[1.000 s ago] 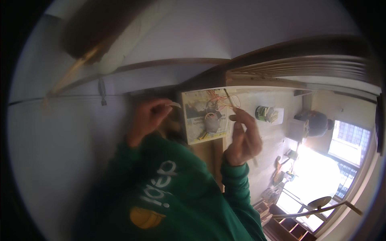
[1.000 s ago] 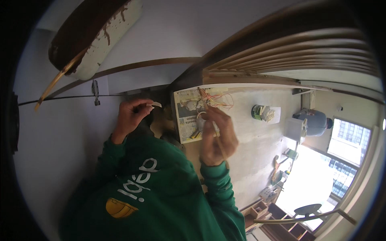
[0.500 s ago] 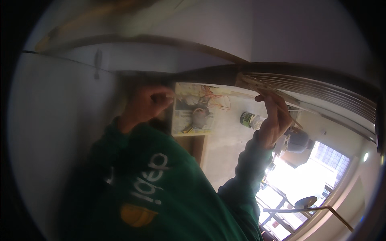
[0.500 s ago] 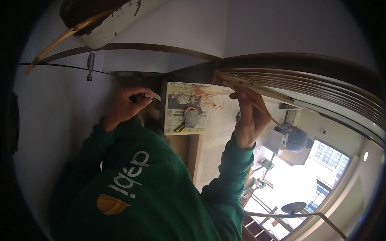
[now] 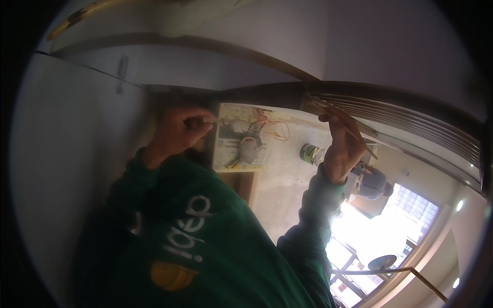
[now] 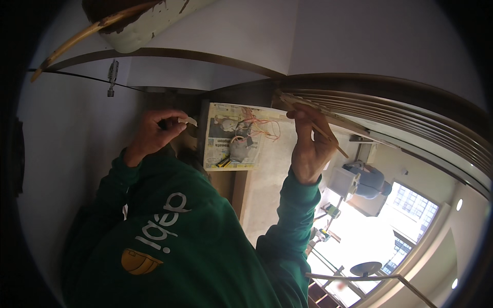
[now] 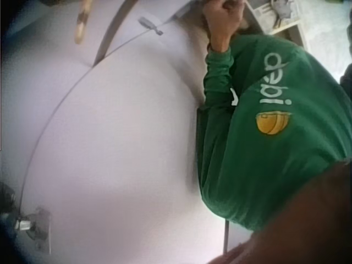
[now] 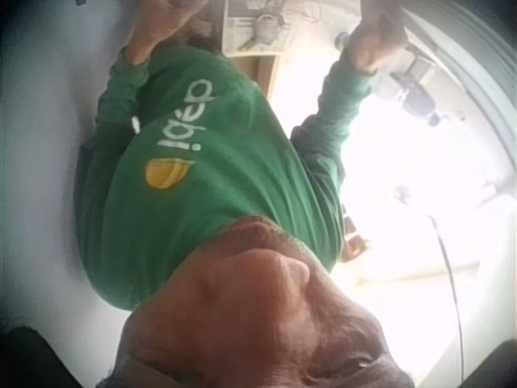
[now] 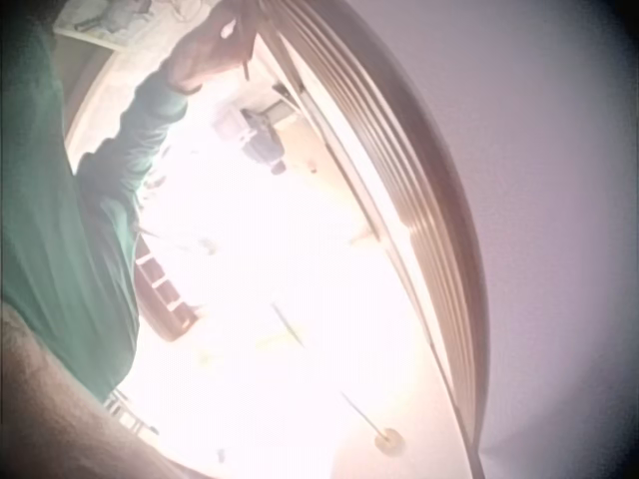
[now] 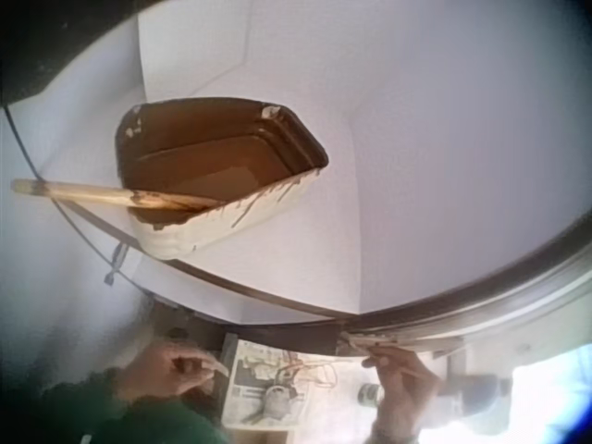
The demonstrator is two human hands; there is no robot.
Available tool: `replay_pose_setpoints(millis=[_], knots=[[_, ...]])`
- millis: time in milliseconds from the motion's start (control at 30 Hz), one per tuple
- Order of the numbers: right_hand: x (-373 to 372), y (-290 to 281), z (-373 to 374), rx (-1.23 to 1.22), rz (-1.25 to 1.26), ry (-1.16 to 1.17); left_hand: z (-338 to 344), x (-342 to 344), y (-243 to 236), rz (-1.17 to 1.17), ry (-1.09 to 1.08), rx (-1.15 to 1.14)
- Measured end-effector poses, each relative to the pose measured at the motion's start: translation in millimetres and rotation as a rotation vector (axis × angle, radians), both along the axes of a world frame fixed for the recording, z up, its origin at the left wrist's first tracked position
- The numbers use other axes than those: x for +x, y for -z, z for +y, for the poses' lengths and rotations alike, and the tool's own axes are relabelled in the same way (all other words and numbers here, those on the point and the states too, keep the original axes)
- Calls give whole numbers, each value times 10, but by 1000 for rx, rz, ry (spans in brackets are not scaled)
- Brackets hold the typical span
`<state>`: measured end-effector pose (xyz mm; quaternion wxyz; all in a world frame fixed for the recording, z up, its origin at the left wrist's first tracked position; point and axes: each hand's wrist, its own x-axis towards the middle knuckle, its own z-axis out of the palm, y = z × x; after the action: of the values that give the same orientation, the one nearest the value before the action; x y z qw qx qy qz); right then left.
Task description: The person paints a wooden trim or frame using a small brush and a paint can. They repeatedly dip the brush into the paint, apply it to the wood, and wipe excess paint with a cloth.
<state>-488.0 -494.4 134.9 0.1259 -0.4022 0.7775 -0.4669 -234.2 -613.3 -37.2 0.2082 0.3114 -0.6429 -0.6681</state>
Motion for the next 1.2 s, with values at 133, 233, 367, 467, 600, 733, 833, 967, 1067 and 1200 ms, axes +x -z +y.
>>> replay_pose_setpoints(millis=[133,233,367,467,600,733,833,967,1067,1200], knots=[[-11,28,0,11,16,1,-1,0,42,16,-6,-2],[-11,29,-20,34,59,-3,-5,-4,60,19,-12,-1],[8,-13,-13,53,114,-14,-19,-2,53,13,-8,-6],[25,-45,17,5,78,-12,-18,7,68,26,-21,-6],[49,-51,3,-4,77,-19,-23,1,74,35,-21,-31],[41,-20,-20,25,63,4,-18,7,66,22,-18,-38],[37,-18,-19,25,51,2,-19,18,76,21,-23,-48],[33,-34,-31,75,123,-6,-18,24,75,15,-18,-20],[52,-70,13,98,152,-8,-23,26,42,-4,-23,-39],[131,-173,88,15,43,16,-18,-3,-4,-3,-56,-77]])
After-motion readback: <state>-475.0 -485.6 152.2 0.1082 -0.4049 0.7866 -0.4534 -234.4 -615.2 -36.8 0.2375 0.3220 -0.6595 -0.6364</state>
